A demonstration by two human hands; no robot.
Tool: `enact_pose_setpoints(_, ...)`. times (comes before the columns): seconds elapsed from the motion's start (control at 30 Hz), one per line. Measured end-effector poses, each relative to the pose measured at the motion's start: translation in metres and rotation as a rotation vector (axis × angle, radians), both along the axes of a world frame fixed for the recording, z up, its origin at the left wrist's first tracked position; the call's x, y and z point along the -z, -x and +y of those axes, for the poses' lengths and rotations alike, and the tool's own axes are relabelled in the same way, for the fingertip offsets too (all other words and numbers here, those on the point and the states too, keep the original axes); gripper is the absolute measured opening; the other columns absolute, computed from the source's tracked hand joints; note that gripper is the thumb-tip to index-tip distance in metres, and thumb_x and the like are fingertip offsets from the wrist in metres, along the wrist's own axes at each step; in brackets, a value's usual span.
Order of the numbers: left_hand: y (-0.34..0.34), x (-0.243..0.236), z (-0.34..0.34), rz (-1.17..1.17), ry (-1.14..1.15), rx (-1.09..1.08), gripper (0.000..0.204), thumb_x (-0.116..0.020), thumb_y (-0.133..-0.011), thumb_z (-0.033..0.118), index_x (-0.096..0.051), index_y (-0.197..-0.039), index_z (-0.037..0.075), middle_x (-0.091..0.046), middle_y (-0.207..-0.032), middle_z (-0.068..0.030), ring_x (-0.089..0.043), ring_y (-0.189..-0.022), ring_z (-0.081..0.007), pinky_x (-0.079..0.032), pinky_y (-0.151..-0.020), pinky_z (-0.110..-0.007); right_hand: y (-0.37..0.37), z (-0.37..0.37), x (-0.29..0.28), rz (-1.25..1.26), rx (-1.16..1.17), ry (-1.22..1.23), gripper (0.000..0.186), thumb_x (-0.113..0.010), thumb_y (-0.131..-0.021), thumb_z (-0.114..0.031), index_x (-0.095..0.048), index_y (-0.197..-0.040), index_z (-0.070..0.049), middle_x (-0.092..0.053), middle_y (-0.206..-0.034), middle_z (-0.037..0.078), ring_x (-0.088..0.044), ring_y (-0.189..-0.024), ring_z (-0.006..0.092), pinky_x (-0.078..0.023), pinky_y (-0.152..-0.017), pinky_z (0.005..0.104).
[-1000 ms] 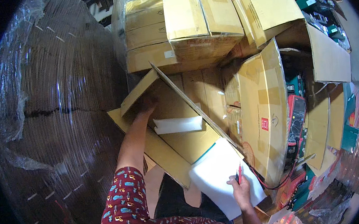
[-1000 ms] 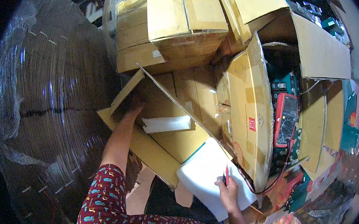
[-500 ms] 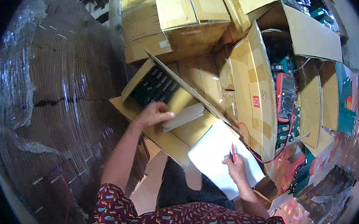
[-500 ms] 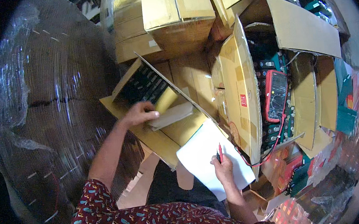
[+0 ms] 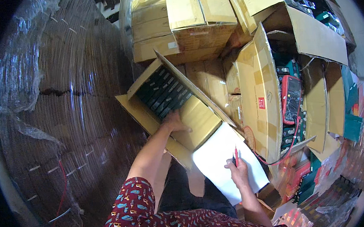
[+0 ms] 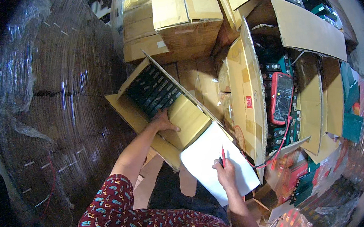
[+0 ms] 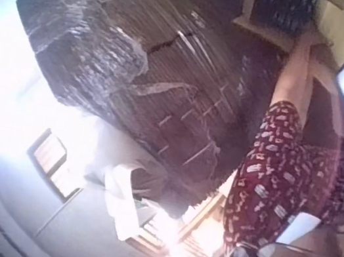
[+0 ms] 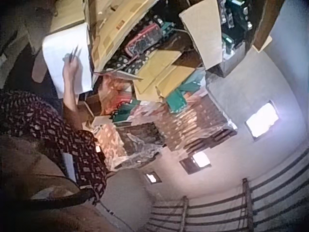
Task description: The person tests small green electronic modules using a multimeter. They pick up modules from a cardboard box, connect the multimeter probes to the terminals, and then place the modules back into the box or onto a nearby pile.
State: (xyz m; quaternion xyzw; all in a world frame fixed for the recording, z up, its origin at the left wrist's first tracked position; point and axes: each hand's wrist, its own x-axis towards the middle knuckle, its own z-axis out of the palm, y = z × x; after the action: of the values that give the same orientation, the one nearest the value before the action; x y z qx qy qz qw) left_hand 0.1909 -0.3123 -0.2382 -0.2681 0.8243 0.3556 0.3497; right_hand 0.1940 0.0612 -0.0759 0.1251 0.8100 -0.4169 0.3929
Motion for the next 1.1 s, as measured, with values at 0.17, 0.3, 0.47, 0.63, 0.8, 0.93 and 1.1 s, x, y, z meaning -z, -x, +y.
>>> enact_pose_setpoints(0.17, -0.008, -0.01, -0.008, 0.174, -0.187, -0.12, 0.139, -0.098, -0.053, 0.05, -0.028, -0.16, -0.003, -0.039, -0.161, -0.0304, -0.038, -0.151, -0.0426, -0.035, -0.125, -0.044, 0.0, -0.002, -0.008, -0.001, 0.01, 0.02, 0.026, -0.072, -0.097, -0.022, -0.069, -0.107, 0.002, -0.075, -0.092, 0.01, -0.075, -0.087, 0.0197, -0.055, -0.082, 0.0332)
enact_pose_setpoints(0.3, -0.039, 0.02, 0.02, 0.332, -0.033, -0.212, 0.115, -0.096, -0.06, 0.035, -0.038, -0.153, 0.0, -0.05, -0.151, -0.0308, -0.047, -0.143, -0.0424, -0.041, -0.12, -0.046, -0.004, -0.011, -0.013, 0.017, 0.003, 0.038, 0.025, -0.071, -0.098, -0.022, -0.069, -0.104, 0.003, -0.075, -0.088, 0.009, -0.073, -0.084, 0.0186, -0.055, -0.081, 0.0334)
enact_pose_setpoints(0.47, -0.022, -0.084, 0.054, 0.267, -0.04, -0.267, 0.093, -0.091, -0.067, 0.027, -0.044, -0.141, -0.003, -0.061, -0.129, -0.0289, -0.06, -0.124, -0.0431, -0.049, -0.108, -0.049, -0.004, -0.009, -0.011, 0.05, 0.022, 0.028, 0.026, -0.071, -0.098, -0.022, -0.069, -0.105, 0.003, -0.075, -0.092, 0.011, -0.074, -0.084, 0.0202, -0.056, -0.081, 0.0342)
enact_pose_setpoints(0.63, -0.06, -0.134, 0.078, 0.394, -0.016, -0.14, 0.091, -0.089, -0.071, 0.022, -0.04, -0.144, -0.005, -0.057, -0.13, -0.027, -0.057, -0.127, -0.0416, -0.049, -0.109, -0.049, -0.005, -0.006, -0.008, 0.067, -0.018, 0.024, 0.024, -0.069, -0.098, -0.02, -0.069, -0.104, 0.003, -0.075, -0.09, 0.012, -0.074, -0.084, 0.0199, -0.055, -0.079, 0.0341)
enact_pose_setpoints(0.8, -0.067, -0.187, 0.055, 0.51, -0.141, -0.31, 0.084, -0.089, -0.073, 0.025, -0.046, -0.141, -0.002, -0.061, -0.129, -0.0234, -0.059, -0.127, -0.0379, -0.05, -0.109, -0.049, -0.005, -0.004, -0.006, 0.071, -0.026, 0.019, 0.024, -0.069, -0.099, -0.02, -0.069, -0.104, 0.003, -0.075, -0.089, 0.012, -0.074, -0.084, 0.019, -0.055, -0.078, 0.0336)
enact_pose_setpoints(0.93, -0.057, -0.243, -0.017, 0.569, -0.459, -0.653, 0.094, -0.088, -0.073, 0.035, -0.042, -0.146, -0.002, -0.06, -0.129, -0.0185, -0.06, -0.123, -0.0308, -0.053, -0.105, -0.046, -0.001, -0.012, -0.019, 0.075, -0.025, 0.0, 0.023, -0.069, -0.1, -0.019, -0.068, -0.105, 0.003, -0.073, -0.088, 0.009, -0.073, -0.083, 0.0181, -0.056, -0.079, 0.0327)
enact_pose_setpoints(1.1, 0.022, -0.317, -0.116, 1.124, -0.783, -1.157, 0.13, -0.081, -0.072, 0.077, -0.03, -0.159, -0.005, -0.046, -0.154, -0.0285, -0.05, -0.142, -0.042, -0.043, -0.119, -0.064, 0.003, -0.002, 0.004, 0.242, -0.011, 0.001, 0.019, -0.069, -0.101, -0.016, -0.067, -0.103, 0.003, -0.07, -0.086, 0.008, -0.07, -0.082, 0.0165, -0.056, -0.079, 0.0318)
